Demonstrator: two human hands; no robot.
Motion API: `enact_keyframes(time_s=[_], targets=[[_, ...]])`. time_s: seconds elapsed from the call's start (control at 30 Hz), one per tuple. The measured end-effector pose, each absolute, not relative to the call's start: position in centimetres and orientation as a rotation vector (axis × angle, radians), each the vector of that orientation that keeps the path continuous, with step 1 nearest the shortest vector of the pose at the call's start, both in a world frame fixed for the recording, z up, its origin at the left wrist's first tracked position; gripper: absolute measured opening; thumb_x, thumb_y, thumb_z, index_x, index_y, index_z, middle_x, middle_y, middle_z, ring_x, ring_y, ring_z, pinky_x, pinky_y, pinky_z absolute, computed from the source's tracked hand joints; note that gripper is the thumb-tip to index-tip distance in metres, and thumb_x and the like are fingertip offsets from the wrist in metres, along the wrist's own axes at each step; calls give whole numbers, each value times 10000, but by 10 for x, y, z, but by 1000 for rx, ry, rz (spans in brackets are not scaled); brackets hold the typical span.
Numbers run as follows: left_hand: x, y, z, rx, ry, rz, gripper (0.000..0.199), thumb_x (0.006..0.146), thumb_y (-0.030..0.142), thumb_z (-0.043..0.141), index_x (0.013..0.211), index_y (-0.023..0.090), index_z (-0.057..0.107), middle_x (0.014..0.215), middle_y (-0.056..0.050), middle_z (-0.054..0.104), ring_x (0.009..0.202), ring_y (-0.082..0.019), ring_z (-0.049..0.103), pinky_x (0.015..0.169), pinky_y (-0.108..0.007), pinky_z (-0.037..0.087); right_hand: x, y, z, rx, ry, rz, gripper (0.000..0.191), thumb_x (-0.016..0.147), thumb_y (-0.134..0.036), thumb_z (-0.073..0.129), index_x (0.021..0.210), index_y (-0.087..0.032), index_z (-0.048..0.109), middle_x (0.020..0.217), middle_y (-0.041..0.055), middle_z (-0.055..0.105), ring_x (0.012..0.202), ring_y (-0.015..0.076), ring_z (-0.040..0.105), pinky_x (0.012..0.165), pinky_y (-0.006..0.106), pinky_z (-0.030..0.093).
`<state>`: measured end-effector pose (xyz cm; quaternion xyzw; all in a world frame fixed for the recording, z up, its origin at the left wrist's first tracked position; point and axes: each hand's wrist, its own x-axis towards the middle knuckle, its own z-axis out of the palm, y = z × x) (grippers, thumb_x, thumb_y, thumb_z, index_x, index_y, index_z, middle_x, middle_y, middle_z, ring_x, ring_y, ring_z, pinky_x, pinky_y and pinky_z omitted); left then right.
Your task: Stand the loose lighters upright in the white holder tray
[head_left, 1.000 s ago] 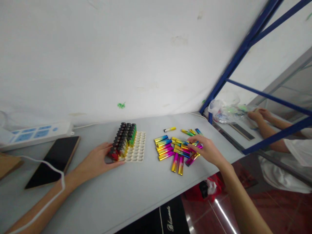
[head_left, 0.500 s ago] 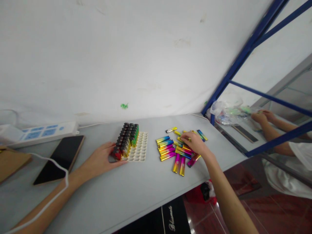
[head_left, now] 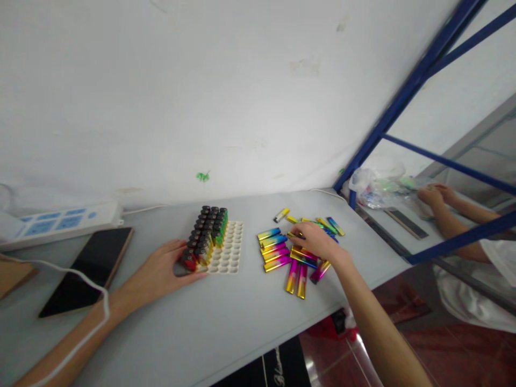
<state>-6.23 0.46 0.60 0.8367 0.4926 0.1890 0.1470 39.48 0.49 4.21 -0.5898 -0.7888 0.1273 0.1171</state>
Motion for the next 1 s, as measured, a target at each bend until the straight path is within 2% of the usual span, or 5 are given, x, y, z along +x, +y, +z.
enact_keyframes(time_s=[0.13, 0.27, 0.43, 0.8, 1.0], targets=[[-60, 3, 11, 2431, 1387, 541, 581, 848, 787, 707, 941, 220, 795, 1009, -97, 799, 988, -335, 743, 1002, -462, 609, 394, 11, 45, -1570, -1761, 465, 267, 1028, -479, 706, 1001, -213, 691, 920, 54, 758, 786, 214, 685, 771, 348, 530], [-58, 0, 16, 2430, 1379, 499, 528, 859, 725, 755, 936, 204, 789, 1004, -100, 793, 977, -322, 734, 956, -443, 604, 362, 16, 48, -1267, -1288, 738, 496, 891, -695, 805, 1011, -240, 648, 808, -31, 643, 649, 159, 613, 664, 315, 523], [-56, -1, 18, 2459, 1383, 490, 535, 857, 716, 771, 933, 187, 779, 986, -113, 782, 964, -327, 729, 935, -455, 608, 308, 21, 63, -1114, -1248, 1011, 602, 840, -664, 875, 1231, -227, 737, 810, -33, 659, 680, 163, 661, 726, 343, 573], [-55, -3, 18, 2435, 1390, 503, 541, 835, 741, 777, 887, 202, 766, 1015, -119, 797, 1021, -335, 751, 1004, -466, 614, 294, 32, 52, -1173, -1448, 893, 555, 876, -686, 803, 1174, -217, 790, 765, -17, 689, 629, 165, 652, 646, 324, 546], [-55, -4, 22, 2420, 1394, 516, 484, 844, 667, 796, 960, 198, 806, 1053, -128, 817, 1039, -348, 765, 1000, -468, 629, 318, 21, 50, -1391, -1515, 702, 481, 934, -656, 754, 1134, -218, 759, 762, 19, 760, 684, 234, 775, 703, 358, 601]])
